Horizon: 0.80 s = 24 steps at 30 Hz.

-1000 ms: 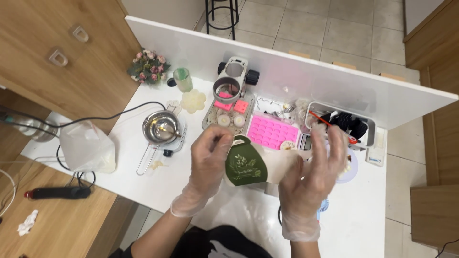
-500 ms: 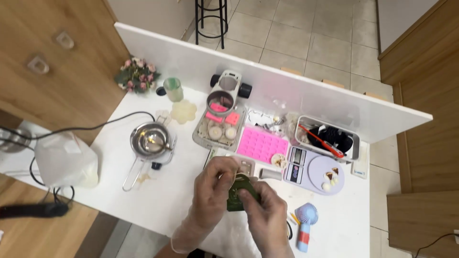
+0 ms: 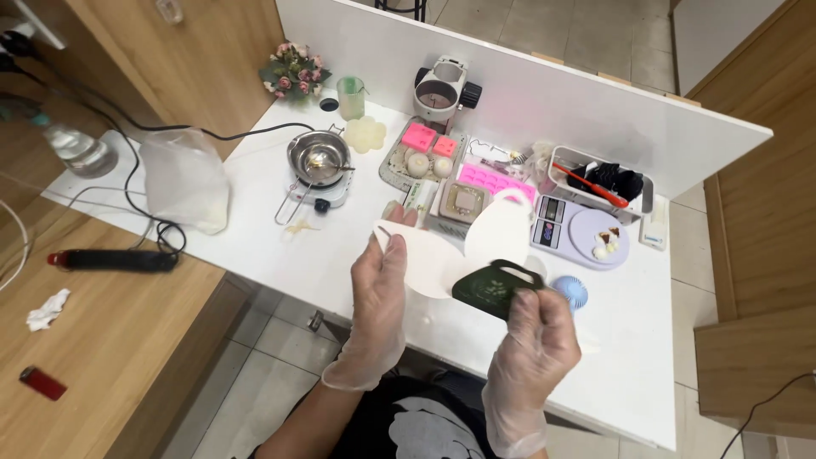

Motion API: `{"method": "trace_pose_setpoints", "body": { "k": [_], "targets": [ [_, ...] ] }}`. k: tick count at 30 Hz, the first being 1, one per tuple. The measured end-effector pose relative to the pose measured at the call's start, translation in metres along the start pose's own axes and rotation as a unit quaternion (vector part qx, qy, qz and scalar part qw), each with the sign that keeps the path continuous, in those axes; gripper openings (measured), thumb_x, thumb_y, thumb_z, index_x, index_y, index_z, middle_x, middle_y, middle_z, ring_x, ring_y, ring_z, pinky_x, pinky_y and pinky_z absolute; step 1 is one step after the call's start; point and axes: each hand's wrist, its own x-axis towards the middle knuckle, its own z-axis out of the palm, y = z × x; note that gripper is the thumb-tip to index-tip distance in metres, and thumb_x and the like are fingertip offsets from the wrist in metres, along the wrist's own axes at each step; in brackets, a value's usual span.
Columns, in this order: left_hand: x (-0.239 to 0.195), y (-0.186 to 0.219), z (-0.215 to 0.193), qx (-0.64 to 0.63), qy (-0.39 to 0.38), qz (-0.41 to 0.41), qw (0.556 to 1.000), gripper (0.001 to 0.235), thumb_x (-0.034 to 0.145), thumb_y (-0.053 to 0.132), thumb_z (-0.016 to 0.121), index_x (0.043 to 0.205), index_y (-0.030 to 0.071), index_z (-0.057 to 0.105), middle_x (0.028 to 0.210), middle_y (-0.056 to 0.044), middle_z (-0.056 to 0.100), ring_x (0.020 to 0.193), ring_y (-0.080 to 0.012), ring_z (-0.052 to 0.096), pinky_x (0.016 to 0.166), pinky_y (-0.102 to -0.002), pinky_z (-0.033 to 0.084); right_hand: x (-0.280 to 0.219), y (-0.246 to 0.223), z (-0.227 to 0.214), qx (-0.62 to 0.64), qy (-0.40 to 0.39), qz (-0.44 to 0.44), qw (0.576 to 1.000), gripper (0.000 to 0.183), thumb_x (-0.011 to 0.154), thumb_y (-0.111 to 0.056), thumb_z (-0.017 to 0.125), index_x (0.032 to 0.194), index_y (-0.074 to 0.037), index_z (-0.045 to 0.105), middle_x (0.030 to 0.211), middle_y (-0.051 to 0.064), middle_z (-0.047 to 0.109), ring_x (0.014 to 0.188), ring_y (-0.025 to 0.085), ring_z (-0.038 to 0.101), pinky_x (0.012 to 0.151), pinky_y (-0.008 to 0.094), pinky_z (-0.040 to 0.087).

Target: Measuring the temperature of candle components and packaging a finished candle into a decorative paper box.

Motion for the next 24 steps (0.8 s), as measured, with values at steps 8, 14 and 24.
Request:
{"method": "trace_pose_setpoints", "body": {
  "k": [8, 14, 24],
  "targets": [
    [-0.032, 0.02, 0.006, 0.078, -0.099, -0.008, 0.992, 0.053, 0.103, 0.031, 0.039, 0.147, 0.002, 0.044, 0.142, -0.018, 0.061, 0.129, -0.0224, 0.06, 0.11, -0.03, 0.047, -0.022, -0.05, 0.008, -0.454, -0.109, -0.287, 0.836, 0.013, 0.088, -0.003, 0.078, 0.099, -0.007, 0.073, 0.061, 0.0, 0.069, 0.042, 0.009, 0.055, 0.04, 0.026, 0.045],
    [-0.041, 0.022, 0.004, 0.11, -0.17, 0.044, 0.978, 0.049, 0.106, 0.025, 0.035, 0.144, -0.004, 0.044, 0.138, -0.021, 0.063, 0.129, -0.0266, 0.061, 0.109, -0.032, 0.048, -0.024, -0.085, 0.0, -0.475, -0.171, -0.278, 0.817, 0.013, 0.084, -0.003, 0.077, 0.096, -0.008, 0.076, 0.065, 0.002, 0.073, 0.042, 0.011, 0.06, 0.04, 0.028, 0.048],
    [-0.032, 0.016, -0.006, 0.424, -0.098, 0.247, 0.865, 0.047, 0.094, 0.003, 0.066, 0.14, 0.007, 0.057, 0.092, -0.003, 0.055, 0.07, -0.0134, 0.052, 0.065, -0.027, 0.05, -0.012, -0.072, -0.001, -0.468, -0.162, -0.249, 0.832, 0.018, 0.081, -0.008, 0.079, 0.098, -0.009, 0.079, 0.067, 0.006, 0.074, 0.047, 0.019, 0.065, 0.046, 0.034, 0.049]
  ]
}}
